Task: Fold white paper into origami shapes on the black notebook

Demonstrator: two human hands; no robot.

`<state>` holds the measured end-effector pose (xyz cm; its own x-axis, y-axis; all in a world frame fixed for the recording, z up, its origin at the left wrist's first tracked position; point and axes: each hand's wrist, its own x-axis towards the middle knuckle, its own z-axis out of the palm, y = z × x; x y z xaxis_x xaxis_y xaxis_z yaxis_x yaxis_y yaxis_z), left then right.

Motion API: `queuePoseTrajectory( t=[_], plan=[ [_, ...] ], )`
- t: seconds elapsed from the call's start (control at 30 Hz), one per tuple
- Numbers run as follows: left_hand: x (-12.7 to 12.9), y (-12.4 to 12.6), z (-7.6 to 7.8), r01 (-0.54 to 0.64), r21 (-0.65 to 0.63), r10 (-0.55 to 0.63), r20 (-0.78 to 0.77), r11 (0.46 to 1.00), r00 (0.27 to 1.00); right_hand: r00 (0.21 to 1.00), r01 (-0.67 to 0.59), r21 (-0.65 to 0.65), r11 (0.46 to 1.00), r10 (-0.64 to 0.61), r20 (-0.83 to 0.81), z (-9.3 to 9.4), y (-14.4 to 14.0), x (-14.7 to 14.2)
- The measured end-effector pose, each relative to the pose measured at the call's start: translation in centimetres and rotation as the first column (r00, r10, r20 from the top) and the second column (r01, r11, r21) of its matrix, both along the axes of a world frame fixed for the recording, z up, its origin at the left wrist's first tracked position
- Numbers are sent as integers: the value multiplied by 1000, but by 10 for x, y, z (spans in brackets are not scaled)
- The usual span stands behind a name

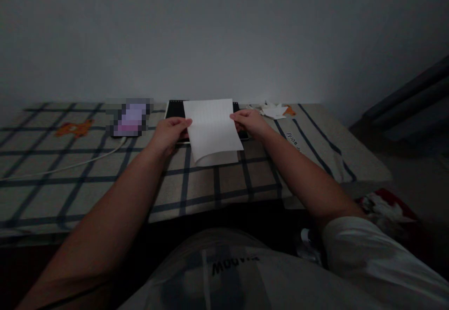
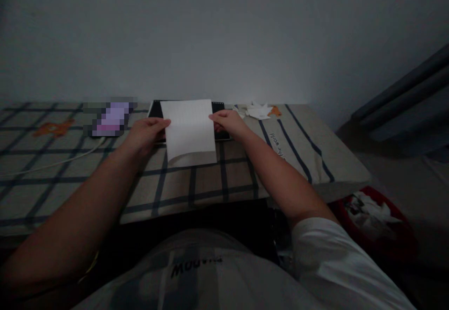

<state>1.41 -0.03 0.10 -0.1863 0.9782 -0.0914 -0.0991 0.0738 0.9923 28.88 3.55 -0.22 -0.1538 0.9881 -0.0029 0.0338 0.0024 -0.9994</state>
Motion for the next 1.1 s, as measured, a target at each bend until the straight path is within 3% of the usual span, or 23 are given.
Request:
queuePoseTrajectory(
  t=[1.1],
  plan=[
    [5,-4,10,3,-17,-2,36,1000,999,988,38,32,999,-42,146,13,-12,-7]
  ],
)
